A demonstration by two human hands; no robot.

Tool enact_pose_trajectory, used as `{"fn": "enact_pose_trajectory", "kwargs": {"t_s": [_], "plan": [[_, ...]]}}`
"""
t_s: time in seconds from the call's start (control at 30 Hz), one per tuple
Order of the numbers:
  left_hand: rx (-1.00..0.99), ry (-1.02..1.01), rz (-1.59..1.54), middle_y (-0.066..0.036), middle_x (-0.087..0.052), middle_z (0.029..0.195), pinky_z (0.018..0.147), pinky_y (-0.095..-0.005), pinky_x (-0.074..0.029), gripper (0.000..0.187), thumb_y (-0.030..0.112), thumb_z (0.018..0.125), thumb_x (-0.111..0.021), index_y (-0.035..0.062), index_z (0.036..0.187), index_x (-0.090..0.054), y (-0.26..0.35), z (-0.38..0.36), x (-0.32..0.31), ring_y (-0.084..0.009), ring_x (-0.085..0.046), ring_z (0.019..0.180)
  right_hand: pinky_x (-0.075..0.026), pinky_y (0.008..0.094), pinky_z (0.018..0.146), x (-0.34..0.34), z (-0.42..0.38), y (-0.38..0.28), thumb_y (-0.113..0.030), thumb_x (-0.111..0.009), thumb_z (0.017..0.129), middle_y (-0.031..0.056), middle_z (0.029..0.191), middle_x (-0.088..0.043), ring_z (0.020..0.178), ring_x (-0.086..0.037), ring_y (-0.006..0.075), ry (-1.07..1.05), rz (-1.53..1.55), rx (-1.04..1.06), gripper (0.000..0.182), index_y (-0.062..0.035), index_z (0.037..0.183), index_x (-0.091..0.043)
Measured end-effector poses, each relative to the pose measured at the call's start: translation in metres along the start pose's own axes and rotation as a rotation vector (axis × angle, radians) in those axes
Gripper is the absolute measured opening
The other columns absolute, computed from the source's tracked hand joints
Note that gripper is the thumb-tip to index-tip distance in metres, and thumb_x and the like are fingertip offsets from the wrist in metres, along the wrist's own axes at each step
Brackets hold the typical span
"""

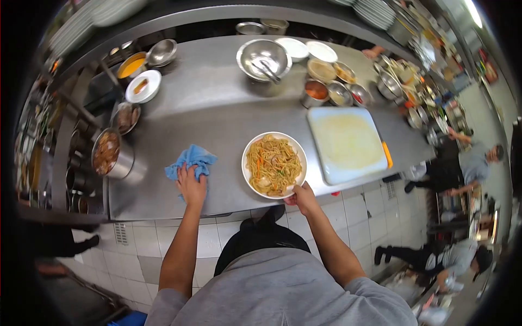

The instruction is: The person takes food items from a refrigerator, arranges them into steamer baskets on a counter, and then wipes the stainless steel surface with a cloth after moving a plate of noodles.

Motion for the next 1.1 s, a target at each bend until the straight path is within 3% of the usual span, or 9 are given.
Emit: {"fn": "enact_pose_trajectory", "kwargs": {"t_s": [0.07, 0.2, 0.27, 0.4, 0.53, 0.67, 0.8, 0.93, 1.1], "plan": [[-0.002, -0.049, -0.005, -0.014, -0.043, 0.146, 0.112, -0.0616, -0.021, 0.040, 0.023, 0.079, -0.064, 0.0138, 0.118, -0.060, 0.016, 0.003, -0.012, -0.0372, -0.030, 0.141, -0.057, 0.0292, 0.053, 0.031, -0.037, 0.015, -0.003, -0.044, 0.086, 0.0155, 0.093, -0.066, 0.061, -0.065, 0.0187, 0.026, 0.053, -0.001, 0.043, 0.0024, 0.128, -0.040], [-0.202, -0.147, -0.028, -0.014, -0.042, 0.146, 0.112, -0.0633, -0.020, 0.046, 0.023, 0.079, -0.064, 0.0132, 0.123, -0.058, 0.085, 0.029, -0.063, -0.0369, -0.029, 0.141, -0.057, 0.0292, 0.054, 0.095, -0.104, 0.035, -0.002, -0.044, 0.085, 0.0163, 0.098, -0.065, 0.064, -0.066, 0.0193, 0.198, 0.147, 0.022, 0.047, 0.0011, 0.132, -0.037], [-0.226, -0.120, -0.181, -0.014, -0.043, 0.145, 0.113, -0.0624, -0.018, 0.051, 0.022, 0.079, -0.062, 0.0122, 0.129, -0.055, 0.119, 0.044, -0.080, -0.0354, -0.030, 0.142, -0.057, 0.0285, 0.053, 0.111, -0.141, 0.048, 0.000, -0.042, 0.085, 0.0173, 0.101, -0.064, 0.066, -0.066, 0.0198, 0.309, 0.175, 0.072, 0.048, 0.0008, 0.133, -0.037], [-0.498, -0.239, -0.200, -0.014, -0.046, 0.143, 0.113, -0.0587, -0.022, 0.054, 0.019, 0.080, -0.060, 0.0114, 0.133, -0.053, 0.198, 0.037, -0.127, -0.0335, -0.033, 0.140, -0.057, 0.0277, 0.053, 0.157, -0.200, 0.077, 0.001, -0.041, 0.085, 0.0173, 0.100, -0.064, 0.065, -0.066, 0.0193, 0.524, 0.284, 0.124, 0.050, 0.0003, 0.135, -0.035], [-0.839, -0.286, -0.262, -0.012, -0.057, 0.127, 0.103, -0.0494, -0.033, 0.047, 0.014, 0.075, -0.058, 0.0102, 0.122, -0.059, 0.253, -0.016, -0.136, -0.0334, -0.047, 0.125, -0.057, 0.0274, 0.052, 0.187, -0.249, 0.105, 0.001, -0.039, 0.085, 0.0169, 0.100, -0.064, 0.063, -0.065, 0.0183, 0.736, 0.454, 0.220, 0.048, 0.0007, 0.133, -0.037], [-0.980, -0.381, -0.296, -0.012, -0.058, 0.117, 0.097, -0.0478, -0.037, 0.043, 0.011, 0.069, -0.056, 0.0096, 0.111, -0.063, 0.271, -0.075, -0.127, -0.0335, -0.050, 0.114, -0.056, 0.0277, 0.051, 0.222, -0.294, 0.139, -0.002, -0.040, 0.087, 0.0147, 0.092, -0.066, 0.060, -0.064, 0.0169, 0.920, 0.622, 0.277, 0.039, 0.0010, 0.125, -0.045], [-1.121, -0.615, -0.466, -0.015, -0.061, 0.105, 0.094, -0.0439, -0.042, 0.038, 0.006, 0.069, -0.053, 0.0051, 0.105, -0.064, 0.280, -0.131, -0.108, -0.0356, -0.056, 0.104, -0.054, 0.0272, 0.049, 0.268, -0.336, 0.179, -0.005, -0.043, 0.089, 0.0126, 0.084, -0.066, 0.058, -0.063, 0.0164, 1.104, 0.786, 0.351, 0.030, 0.0009, 0.118, -0.051], [-0.760, -0.991, -0.757, -0.013, -0.064, 0.097, 0.090, -0.0348, -0.046, 0.035, 0.005, 0.073, -0.045, -0.0017, 0.103, -0.062, 0.287, -0.186, -0.099, -0.0259, -0.061, 0.093, -0.053, 0.0271, 0.049, 0.336, -0.391, 0.215, -0.008, -0.044, 0.091, 0.0121, 0.085, -0.066, 0.059, -0.063, 0.0163, 1.267, 0.902, 0.382, 0.029, 0.0001, 0.118, -0.052], [-0.609, -1.067, -0.747, -0.009, -0.064, 0.091, 0.084, -0.0325, -0.048, 0.029, 0.008, 0.079, -0.047, -0.0026, 0.101, -0.062, 0.303, -0.258, -0.118, -0.0199, -0.060, 0.086, -0.054, 0.0293, 0.051, 0.450, -0.483, 0.271, -0.007, -0.044, 0.089, 0.0129, 0.086, -0.065, 0.061, -0.063, 0.0181, 1.464, 1.022, 0.430, 0.032, 0.0007, 0.119, -0.050]]}}
Point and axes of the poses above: each hand's wrist, its own z-axis towards the middle knuckle, its own x-axis out of the back of the hand, y = z × x, the point moved 4 cm from there along z, towards the middle knuckle
